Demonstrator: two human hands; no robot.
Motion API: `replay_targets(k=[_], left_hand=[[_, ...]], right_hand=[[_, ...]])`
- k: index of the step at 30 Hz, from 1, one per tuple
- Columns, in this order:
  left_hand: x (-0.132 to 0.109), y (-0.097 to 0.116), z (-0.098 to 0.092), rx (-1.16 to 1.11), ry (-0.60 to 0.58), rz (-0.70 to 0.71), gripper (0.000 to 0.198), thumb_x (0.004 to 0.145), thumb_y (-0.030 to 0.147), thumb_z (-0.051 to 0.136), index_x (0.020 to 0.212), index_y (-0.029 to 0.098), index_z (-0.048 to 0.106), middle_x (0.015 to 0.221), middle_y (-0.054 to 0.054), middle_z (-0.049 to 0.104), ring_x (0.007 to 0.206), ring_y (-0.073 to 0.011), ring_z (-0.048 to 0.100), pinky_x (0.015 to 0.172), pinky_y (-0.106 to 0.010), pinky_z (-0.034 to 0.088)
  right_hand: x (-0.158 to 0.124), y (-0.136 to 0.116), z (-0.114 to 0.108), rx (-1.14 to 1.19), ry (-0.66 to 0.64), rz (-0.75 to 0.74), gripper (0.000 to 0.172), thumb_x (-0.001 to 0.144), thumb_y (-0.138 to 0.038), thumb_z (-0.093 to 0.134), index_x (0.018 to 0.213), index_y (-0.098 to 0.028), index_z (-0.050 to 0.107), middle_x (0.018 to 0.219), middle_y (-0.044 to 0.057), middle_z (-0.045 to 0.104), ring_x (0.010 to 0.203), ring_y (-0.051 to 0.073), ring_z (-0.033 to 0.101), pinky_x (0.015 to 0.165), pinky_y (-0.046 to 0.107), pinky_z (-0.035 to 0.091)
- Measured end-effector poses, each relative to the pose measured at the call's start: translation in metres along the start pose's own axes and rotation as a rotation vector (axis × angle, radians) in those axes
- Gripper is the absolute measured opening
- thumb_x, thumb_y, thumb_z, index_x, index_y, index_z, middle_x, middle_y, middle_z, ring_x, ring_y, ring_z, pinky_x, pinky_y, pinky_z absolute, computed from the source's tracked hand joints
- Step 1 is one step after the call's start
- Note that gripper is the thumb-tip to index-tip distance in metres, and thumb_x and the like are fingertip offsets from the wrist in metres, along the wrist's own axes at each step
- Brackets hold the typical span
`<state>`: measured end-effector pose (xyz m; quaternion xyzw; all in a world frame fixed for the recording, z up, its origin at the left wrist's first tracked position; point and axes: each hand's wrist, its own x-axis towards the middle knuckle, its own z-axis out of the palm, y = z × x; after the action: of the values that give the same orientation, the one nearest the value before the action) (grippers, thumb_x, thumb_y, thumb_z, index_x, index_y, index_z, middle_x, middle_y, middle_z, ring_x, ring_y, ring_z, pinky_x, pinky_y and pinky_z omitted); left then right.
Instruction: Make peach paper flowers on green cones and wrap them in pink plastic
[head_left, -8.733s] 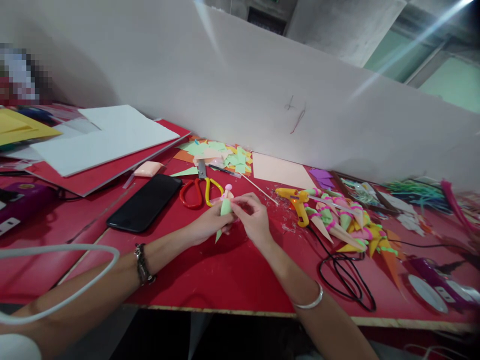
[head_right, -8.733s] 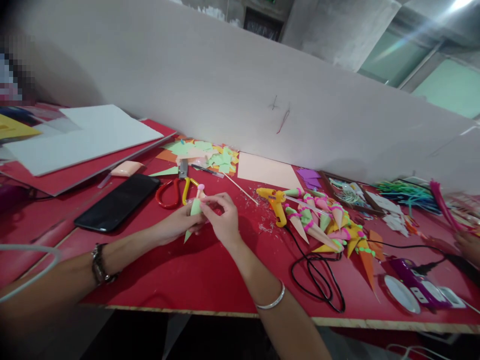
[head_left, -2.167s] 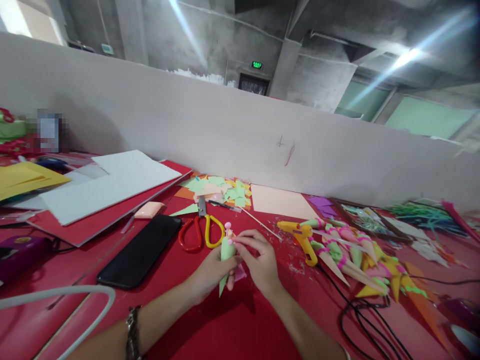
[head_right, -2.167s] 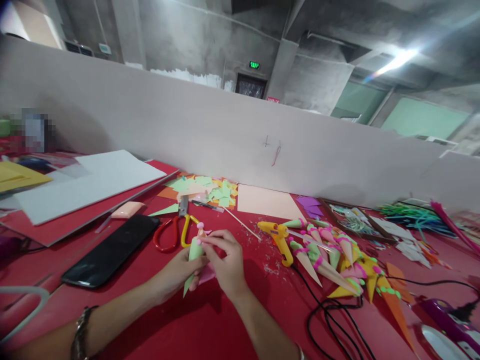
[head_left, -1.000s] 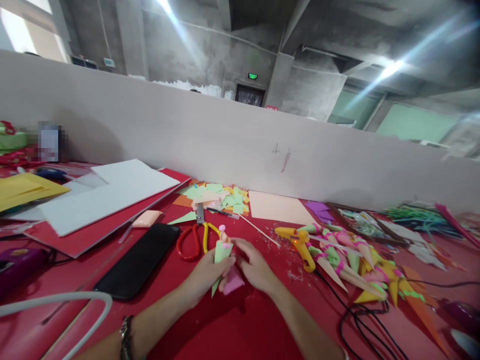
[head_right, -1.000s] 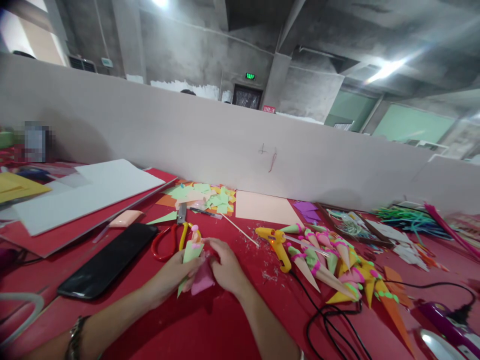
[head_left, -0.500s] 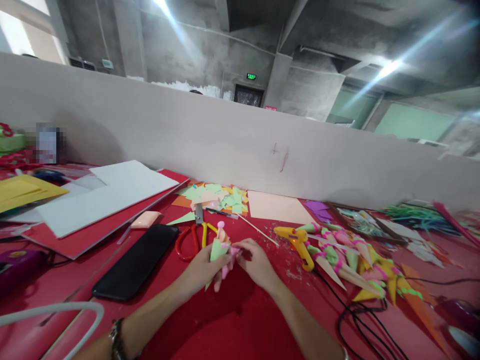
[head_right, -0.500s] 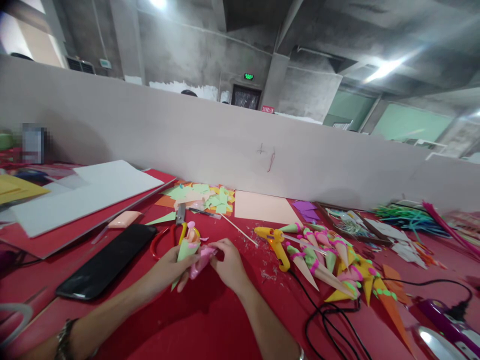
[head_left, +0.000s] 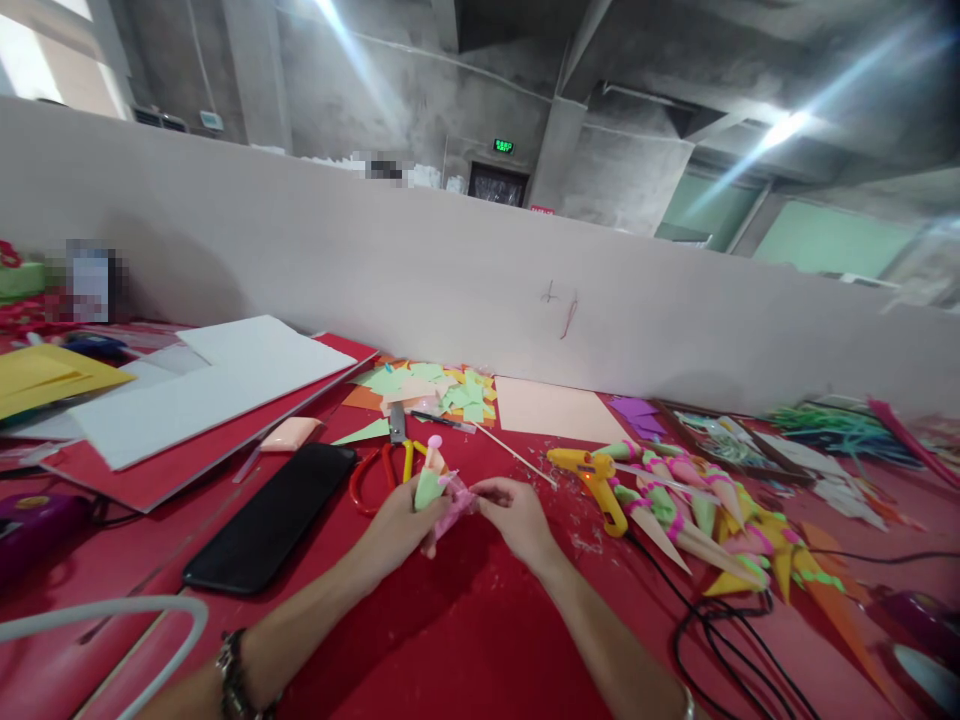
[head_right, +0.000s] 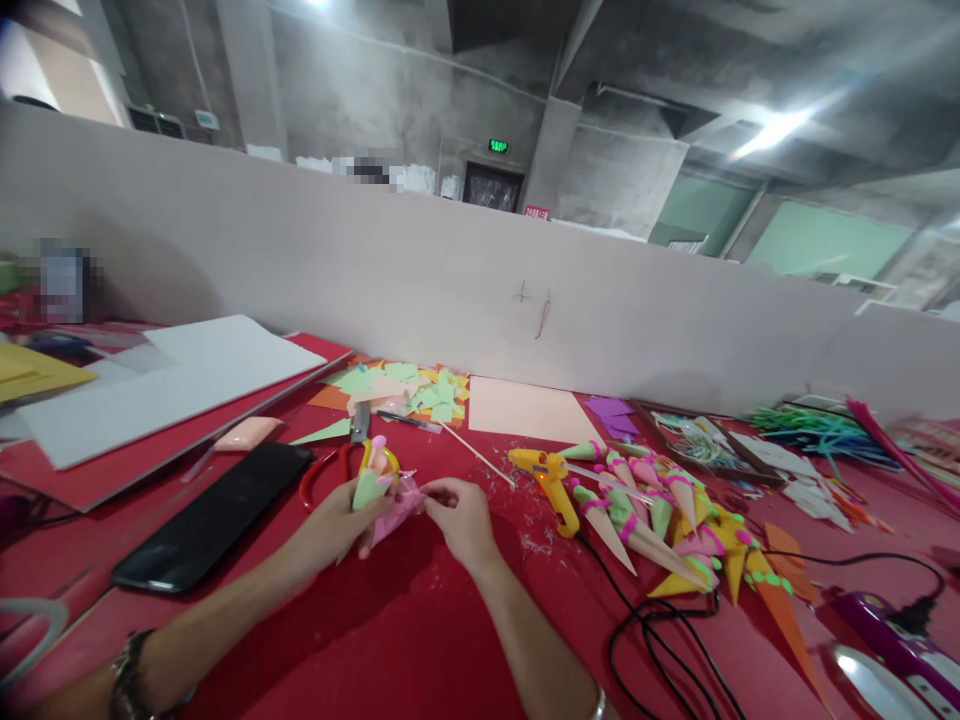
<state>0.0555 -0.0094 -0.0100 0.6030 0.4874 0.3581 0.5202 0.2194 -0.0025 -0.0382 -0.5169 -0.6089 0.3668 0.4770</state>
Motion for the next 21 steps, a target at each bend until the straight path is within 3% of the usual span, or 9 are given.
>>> replay_targets(k=[4,10,13,21], left_hand=[[0.004,-0.002,-0.004,0.024,0.051,0.021,0.019,0.076,0.033,0.046,0.082,0.015,0.048,0.035,0.008,0.046,0.030,-0.0084,0.043,0.034,-0.016,0.032],[0.004,-0.002,-0.008,0.109,-0.092,0.002,0.023,0.076,0.033,0.046,0.087,0.014,0.051,0.037,0.007,0.048,0.031,-0.0086,0.044,0.033,-0.016,0.031],[0.003,-0.002,-0.008,0.143,-0.108,-0.017,0.028,0.076,0.035,0.047,0.092,0.013,0.052,0.037,0.006,0.049,0.031,-0.0090,0.044,0.033,-0.016,0.031],[0.005,-0.003,-0.008,0.181,-0.114,-0.039,0.034,0.076,0.038,0.046,0.097,0.013,0.054,0.033,0.007,0.044,0.030,-0.0098,0.044,0.033,-0.016,0.030]], right_hand=[[-0.002,-0.003,0.001,-0.024,-0.019,-0.008,0.014,0.067,-0.019,0.056,0.073,-0.015,0.068,0.068,0.005,0.069,0.064,0.018,0.063,0.063,0.028,0.049],[-0.001,0.000,0.000,-0.090,-0.046,-0.028,0.017,0.068,-0.012,0.050,0.070,-0.015,0.067,0.060,0.003,0.066,0.057,0.015,0.061,0.056,0.024,0.047],[-0.001,0.001,-0.001,-0.140,-0.044,-0.060,0.020,0.067,-0.009,0.050,0.072,-0.016,0.067,0.063,0.003,0.066,0.059,0.014,0.060,0.058,0.024,0.045],[-0.002,-0.008,-0.011,-0.182,0.087,-0.124,0.010,0.065,-0.012,0.058,0.064,-0.019,0.065,0.067,0.003,0.064,0.065,0.016,0.057,0.069,0.029,0.042]])
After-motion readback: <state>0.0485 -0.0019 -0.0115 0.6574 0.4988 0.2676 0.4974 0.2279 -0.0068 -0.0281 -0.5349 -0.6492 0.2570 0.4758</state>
